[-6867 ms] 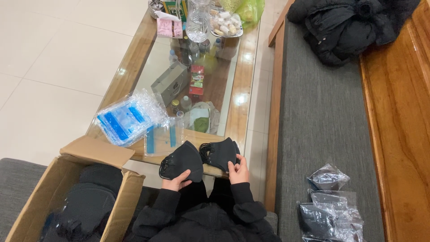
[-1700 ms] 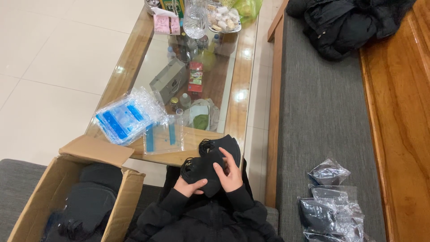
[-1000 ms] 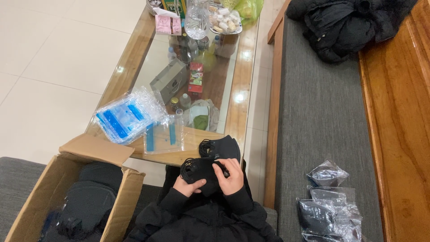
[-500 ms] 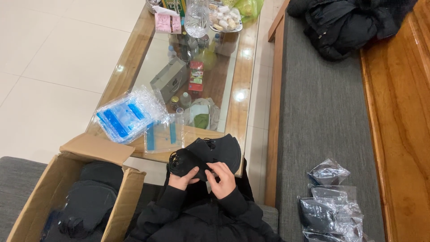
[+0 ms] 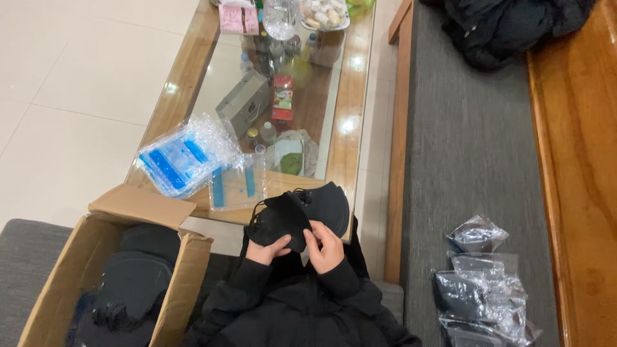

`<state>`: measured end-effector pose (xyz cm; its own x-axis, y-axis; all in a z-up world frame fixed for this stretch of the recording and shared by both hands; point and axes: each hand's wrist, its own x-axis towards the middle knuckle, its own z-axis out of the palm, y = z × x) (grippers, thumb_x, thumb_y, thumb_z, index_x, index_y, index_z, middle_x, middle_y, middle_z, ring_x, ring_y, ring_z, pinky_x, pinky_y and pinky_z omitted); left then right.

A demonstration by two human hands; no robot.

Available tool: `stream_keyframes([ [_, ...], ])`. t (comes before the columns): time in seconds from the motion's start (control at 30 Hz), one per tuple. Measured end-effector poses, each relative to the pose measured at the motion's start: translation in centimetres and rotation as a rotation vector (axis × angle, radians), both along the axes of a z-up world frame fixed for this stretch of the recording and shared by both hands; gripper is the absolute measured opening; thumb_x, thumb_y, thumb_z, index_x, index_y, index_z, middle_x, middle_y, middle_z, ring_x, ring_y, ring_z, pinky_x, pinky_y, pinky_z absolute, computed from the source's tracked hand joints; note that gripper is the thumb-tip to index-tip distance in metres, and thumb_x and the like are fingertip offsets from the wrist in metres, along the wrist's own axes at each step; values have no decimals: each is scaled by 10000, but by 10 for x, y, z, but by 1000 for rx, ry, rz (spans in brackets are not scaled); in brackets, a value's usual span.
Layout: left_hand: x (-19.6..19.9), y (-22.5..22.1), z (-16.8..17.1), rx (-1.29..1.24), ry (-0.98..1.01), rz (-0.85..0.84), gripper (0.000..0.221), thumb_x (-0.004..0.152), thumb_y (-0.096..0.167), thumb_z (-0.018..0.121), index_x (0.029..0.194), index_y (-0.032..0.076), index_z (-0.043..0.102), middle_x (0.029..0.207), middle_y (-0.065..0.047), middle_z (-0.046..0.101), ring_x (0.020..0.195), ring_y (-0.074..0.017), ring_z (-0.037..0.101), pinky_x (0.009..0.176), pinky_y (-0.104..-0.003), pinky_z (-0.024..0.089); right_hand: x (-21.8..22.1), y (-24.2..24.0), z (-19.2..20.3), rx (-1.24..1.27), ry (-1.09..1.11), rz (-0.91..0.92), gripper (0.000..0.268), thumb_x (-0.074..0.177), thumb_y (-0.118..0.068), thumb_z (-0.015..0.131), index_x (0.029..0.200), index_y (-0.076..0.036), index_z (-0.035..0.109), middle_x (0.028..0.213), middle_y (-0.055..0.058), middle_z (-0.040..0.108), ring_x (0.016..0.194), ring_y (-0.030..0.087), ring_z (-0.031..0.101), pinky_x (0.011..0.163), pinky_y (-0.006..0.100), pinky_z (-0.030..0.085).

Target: Packaging black face masks into individual plastic bags

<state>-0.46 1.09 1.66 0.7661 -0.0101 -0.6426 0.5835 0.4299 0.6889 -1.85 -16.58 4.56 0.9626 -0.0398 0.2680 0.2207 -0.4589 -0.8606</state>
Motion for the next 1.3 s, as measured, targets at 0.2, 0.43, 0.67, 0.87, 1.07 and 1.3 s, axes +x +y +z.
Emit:
stream_keyframes([
  [0.2,3,17,-75,-15,45,171,673,713,-82,912,1320,-14,630,1306,-202,672,999,-446,711,760,-597,654,11,-10,8,64,-40,-36,233,859,-27,744,995,-189,843,844,31,788,722,281,698,712,363,567],
  [0.43,3,42,-51,56,105,357,728,663,-50,950,1314,20,632,1329,-146,667,1027,-457,698,781,-612,649,15,-55,-95,383,314,-315,253,926,-74,721,1170,-8,700,775,99,746,579,172,661,552,294,554],
  [0.67,5,31,-36,71,89,381,641,636,-114,932,1214,3,680,1202,-167,719,935,-459,717,732,-619,656,23,-67,-92,245,496,-343,455,961,-108,670,1394,-20,558,670,63,698,598,192,650,597,328,527],
  [0.87,7,20,-10,48,91,350,596,626,-122,934,1164,-9,705,1151,-177,738,907,-451,723,721,-597,658,21,-66,-75,-95,530,-357,499,984,-231,609,1459,-144,481,737,46,688,693,259,676,676,416,524],
  [1.07,7,18,-13,13,93,322,562,631,-128,926,1138,-21,709,1124,-198,740,866,-441,729,693,-555,671,23,-58,-47,-333,465,-268,504,1010,-320,579,1474,-159,466,842,49,567,773,299,669,694,443,551],
  [1.3,5,16,-8,-14,114,277,648,636,-116,936,1225,-17,687,1202,-213,719,912,-484,717,725,-577,664,23,-65,-86,-393,472,-206,480,992,-394,593,1448,-268,515,890,-38,482,768,233,661,701,401,566],
])
